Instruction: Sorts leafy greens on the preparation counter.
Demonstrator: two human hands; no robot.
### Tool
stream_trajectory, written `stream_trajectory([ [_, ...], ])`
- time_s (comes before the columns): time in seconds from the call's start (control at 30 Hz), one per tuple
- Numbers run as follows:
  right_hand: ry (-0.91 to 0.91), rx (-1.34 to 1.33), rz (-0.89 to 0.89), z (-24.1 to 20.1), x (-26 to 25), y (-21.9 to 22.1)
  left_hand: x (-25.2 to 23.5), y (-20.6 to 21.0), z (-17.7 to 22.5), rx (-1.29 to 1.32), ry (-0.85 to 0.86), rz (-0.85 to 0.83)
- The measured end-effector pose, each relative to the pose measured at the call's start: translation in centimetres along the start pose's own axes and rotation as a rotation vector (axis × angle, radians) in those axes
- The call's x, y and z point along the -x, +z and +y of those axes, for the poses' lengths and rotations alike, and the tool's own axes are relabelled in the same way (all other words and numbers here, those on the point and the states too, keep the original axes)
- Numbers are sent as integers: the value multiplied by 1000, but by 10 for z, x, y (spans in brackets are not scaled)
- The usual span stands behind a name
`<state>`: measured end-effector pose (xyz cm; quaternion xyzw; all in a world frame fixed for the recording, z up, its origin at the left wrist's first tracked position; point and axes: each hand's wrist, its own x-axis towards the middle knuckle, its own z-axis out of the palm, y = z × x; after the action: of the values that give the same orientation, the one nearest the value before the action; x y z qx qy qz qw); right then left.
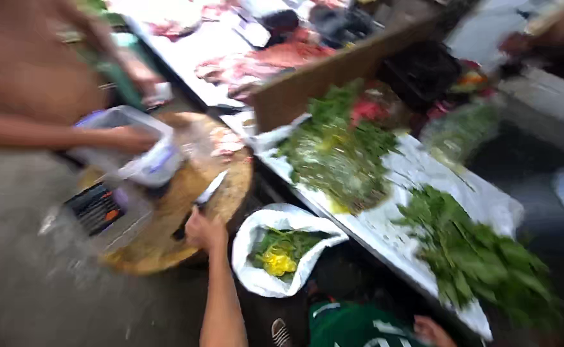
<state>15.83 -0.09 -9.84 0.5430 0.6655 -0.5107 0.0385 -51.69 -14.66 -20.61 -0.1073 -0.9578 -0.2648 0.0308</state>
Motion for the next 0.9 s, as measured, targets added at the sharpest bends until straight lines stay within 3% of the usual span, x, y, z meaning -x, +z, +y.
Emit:
stream_trajectory([
  [0.07, 67, -91, 175, 117, -19, 17, 73, -6, 49, 307, 205, -33],
  [0.1, 186, -123, 246, 140, -11, 24, 118, -12, 80, 510, 266, -87],
  [0.2, 387, -193, 372, 144, 3, 19, 250, -1, 157, 886, 354, -328],
  [0.27, 370, -226, 447, 154, 1, 18, 313, 16, 195, 976, 485, -687],
  [0.33, 297, -280, 553, 159, 6, 16, 341, 26, 221, 877, 737, -1109],
  [0.4, 228, -348, 671, 151, 15, 1, 346, 33, 243, 635, 1018, -1390],
  [0.47, 205, -411, 763, 139, 31, -22, 345, 40, 256, 425, 1195, -1542],
  [0.53, 178, -443, 828, 129, 41, -47, 342, 51, 268, 351, 1288, -1508],
  [0.63, 132, -447, 859, 129, 42, -82, 353, 58, 309, 327, 1179, -1379],
  [0.7, 119, -437, 824, 134, 28, -100, 372, 54, 348, 285, 1000, -1366],
  [0.8, 144, -378, 575, 144, 4, -119, 407, 63, 393, 253, 630, -1361],
  [0.9, 140, -275, 335, 139, -8, -130, 434, 86, 429, 209, 458, -1309],
])
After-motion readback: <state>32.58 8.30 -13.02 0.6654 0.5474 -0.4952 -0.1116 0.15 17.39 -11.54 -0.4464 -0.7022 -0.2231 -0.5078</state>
